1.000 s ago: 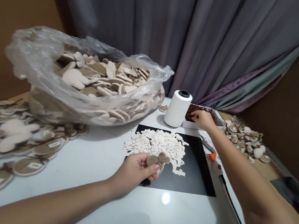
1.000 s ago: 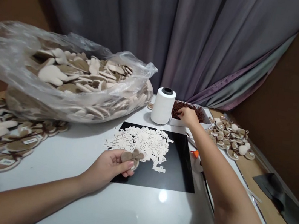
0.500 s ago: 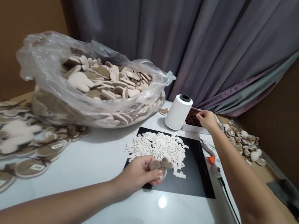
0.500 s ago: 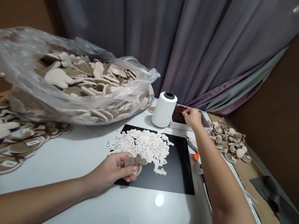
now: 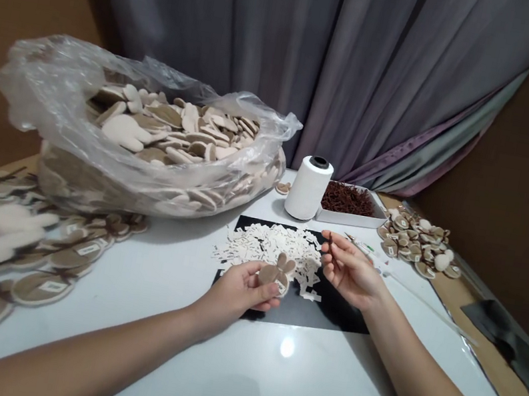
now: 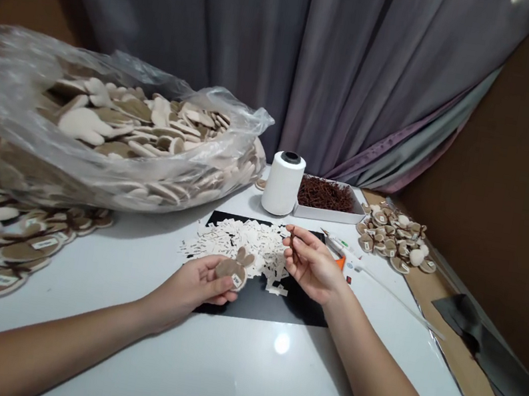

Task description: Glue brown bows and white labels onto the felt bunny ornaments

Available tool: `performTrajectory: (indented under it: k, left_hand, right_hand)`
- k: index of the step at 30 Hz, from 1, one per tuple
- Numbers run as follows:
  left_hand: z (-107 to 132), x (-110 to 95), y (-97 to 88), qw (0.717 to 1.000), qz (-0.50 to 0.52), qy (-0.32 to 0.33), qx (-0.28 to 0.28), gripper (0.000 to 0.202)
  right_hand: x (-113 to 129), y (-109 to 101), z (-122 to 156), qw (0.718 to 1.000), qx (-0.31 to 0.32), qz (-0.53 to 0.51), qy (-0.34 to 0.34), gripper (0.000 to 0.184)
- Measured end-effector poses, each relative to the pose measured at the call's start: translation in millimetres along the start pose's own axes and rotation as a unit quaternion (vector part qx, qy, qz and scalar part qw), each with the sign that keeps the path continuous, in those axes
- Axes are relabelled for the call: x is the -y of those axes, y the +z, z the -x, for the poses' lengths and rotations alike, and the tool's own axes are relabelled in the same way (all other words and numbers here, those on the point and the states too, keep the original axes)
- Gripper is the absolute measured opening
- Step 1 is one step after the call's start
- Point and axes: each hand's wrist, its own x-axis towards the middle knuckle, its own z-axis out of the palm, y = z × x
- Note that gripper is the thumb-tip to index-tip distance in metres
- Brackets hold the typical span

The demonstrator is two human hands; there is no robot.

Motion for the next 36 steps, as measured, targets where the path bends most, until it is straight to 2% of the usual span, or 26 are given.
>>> performTrajectory:
  k: [3, 5, 7, 8, 11, 14, 17, 20, 23, 26, 28, 31, 36]
  left_hand:
    - [-1, 0, -0.5, 1.0, 0.003, -0.013, -0.009, 0.033]
    - [-1, -1, -0.9, 1.0, 0.001, -0.02, -0.005, 0.032]
    - [-1, -1, -1.6, 1.0, -0.001, -0.023, 0.0, 0.031]
    - [-1, -1, -2.0, 1.0, -0.002, -0.023, 0.0, 0.031]
    - [0, 0, -3.0, 1.0, -0.002, -0.02, -0.003, 0.032]
    - [0, 1, -3.2, 1.0, -0.002, -0.017, -0.002, 0.032]
    - [0, 1, -2.7, 1.0, -0.001, -0.016, -0.002, 0.033]
    - [0, 1, -2.3, 1.0, -0.004, -0.012, -0.002, 0.033]
    - [-1, 1, -2.0, 1.0, -0.006, -0.006, -0.001, 0.032]
    - [-1, 1, -1.4, 1.0, -0.008, 0.0, 0.0, 0.031]
    - [-1, 1, -0.8, 1.0, -0.01, 0.004, -0.002, 0.031]
    - [-1, 1, -0.2, 1.0, -0.014, 0.009, -0.005, 0.031]
    - [-1, 2, -0.3, 1.0, -0.022, 0.008, -0.002, 0.03]
  right_hand:
    - [7, 0, -16, 0.999, -0.038, 0.018, -0.019, 0.028]
    - [24, -1, -38, 0.989, -0.089, 0.073, -0.089, 0.026]
    - [47, -5, -68, 0.953, -0.172, 0.14, -0.208, 0.021]
    - [57, -8, -84, 0.941, -0.197, 0.147, -0.233, 0.02]
    - [79, -21, -124, 0.92, -0.248, 0.161, -0.258, 0.021]
    - [82, -31, -139, 0.908, -0.267, 0.172, -0.274, 0.023]
    - [74, -29, -128, 0.915, -0.247, 0.164, -0.273, 0.02]
    - [60, -15, -96, 0.935, -0.2, 0.15, -0.25, 0.02]
    - [44, 4, -59, 0.966, -0.119, 0.123, -0.192, 0.033]
    - [31, 18, -31, 0.985, -0.054, 0.095, -0.137, 0.021]
    - [23, 23, -20, 0.988, -0.036, 0.097, -0.118, 0.015]
    - [12, 23, -14, 0.987, -0.017, 0.116, -0.11, 0.016]
    - [-8, 13, -10, 0.959, 0.019, 0.212, -0.19, 0.013]
